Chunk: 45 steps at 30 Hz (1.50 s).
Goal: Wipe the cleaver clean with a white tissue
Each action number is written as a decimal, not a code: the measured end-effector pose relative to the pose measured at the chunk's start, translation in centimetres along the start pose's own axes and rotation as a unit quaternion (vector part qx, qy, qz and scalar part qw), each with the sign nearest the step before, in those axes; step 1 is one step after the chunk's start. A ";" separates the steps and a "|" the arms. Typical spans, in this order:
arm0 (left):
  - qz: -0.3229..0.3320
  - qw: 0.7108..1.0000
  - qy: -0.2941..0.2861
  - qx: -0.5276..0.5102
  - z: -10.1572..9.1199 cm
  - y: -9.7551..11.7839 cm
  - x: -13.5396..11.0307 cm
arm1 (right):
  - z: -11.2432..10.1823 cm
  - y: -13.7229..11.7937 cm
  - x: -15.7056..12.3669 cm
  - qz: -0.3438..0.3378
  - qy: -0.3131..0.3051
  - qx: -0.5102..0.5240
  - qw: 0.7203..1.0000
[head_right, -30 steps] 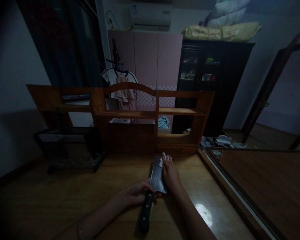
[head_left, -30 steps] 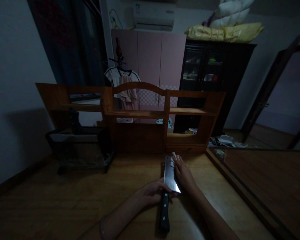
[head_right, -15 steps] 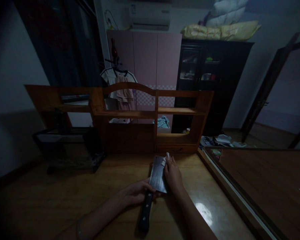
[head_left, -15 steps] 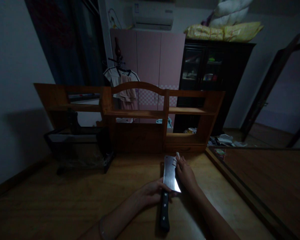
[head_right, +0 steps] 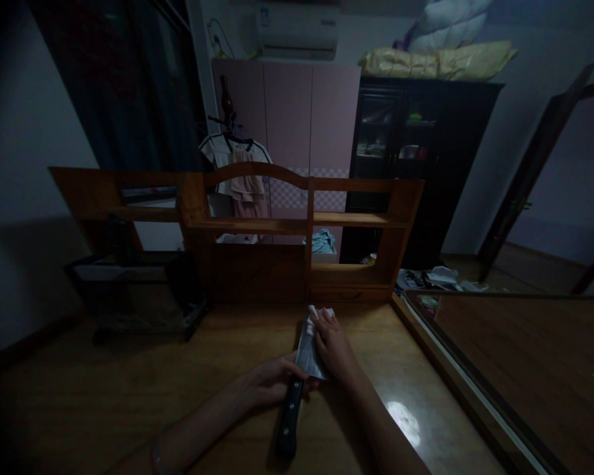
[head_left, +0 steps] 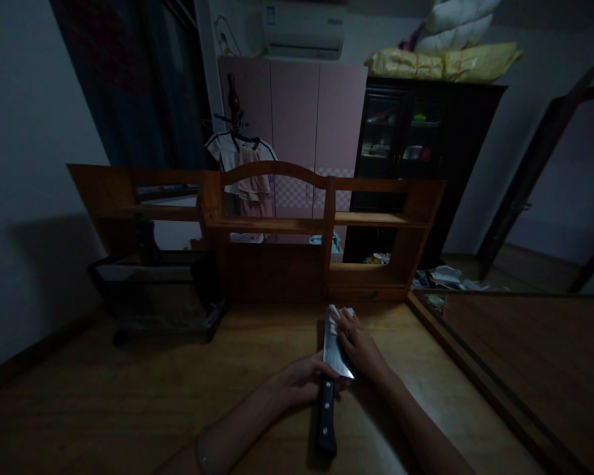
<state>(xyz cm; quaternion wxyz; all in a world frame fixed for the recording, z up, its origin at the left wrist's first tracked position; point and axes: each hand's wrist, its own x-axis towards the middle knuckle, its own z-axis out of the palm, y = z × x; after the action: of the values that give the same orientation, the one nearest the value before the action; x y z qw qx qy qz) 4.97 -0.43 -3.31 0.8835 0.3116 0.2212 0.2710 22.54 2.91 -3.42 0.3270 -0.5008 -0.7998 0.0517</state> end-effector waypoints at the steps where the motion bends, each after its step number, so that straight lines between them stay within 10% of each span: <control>1: -0.002 1.000 -0.001 0.003 0.1 0.0 0.0 | -0.2 -0.2 0.0 -0.005 -0.008 0.006 1.000; 12: -0.007 1.000 0.010 0.011 -0.2 0.0 -0.1 | -0.9 -1.7 -0.1 -0.036 -0.028 0.034 0.998; 32: -0.005 1.000 0.006 -0.002 -0.9 -0.4 0.4 | -1.4 -1.2 -0.5 0.140 0.052 -0.112 0.982; 45: 0.007 0.999 -0.012 -0.039 -0.2 -0.1 0.3 | -2.3 -2.9 -0.3 -0.010 -0.057 0.088 0.994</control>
<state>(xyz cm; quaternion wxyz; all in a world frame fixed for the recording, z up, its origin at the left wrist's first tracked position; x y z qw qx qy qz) 5.12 -0.30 -3.59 0.8956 0.2812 0.1978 0.2823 21.68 0.68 -0.60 0.3240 -0.4582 -0.8145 0.1470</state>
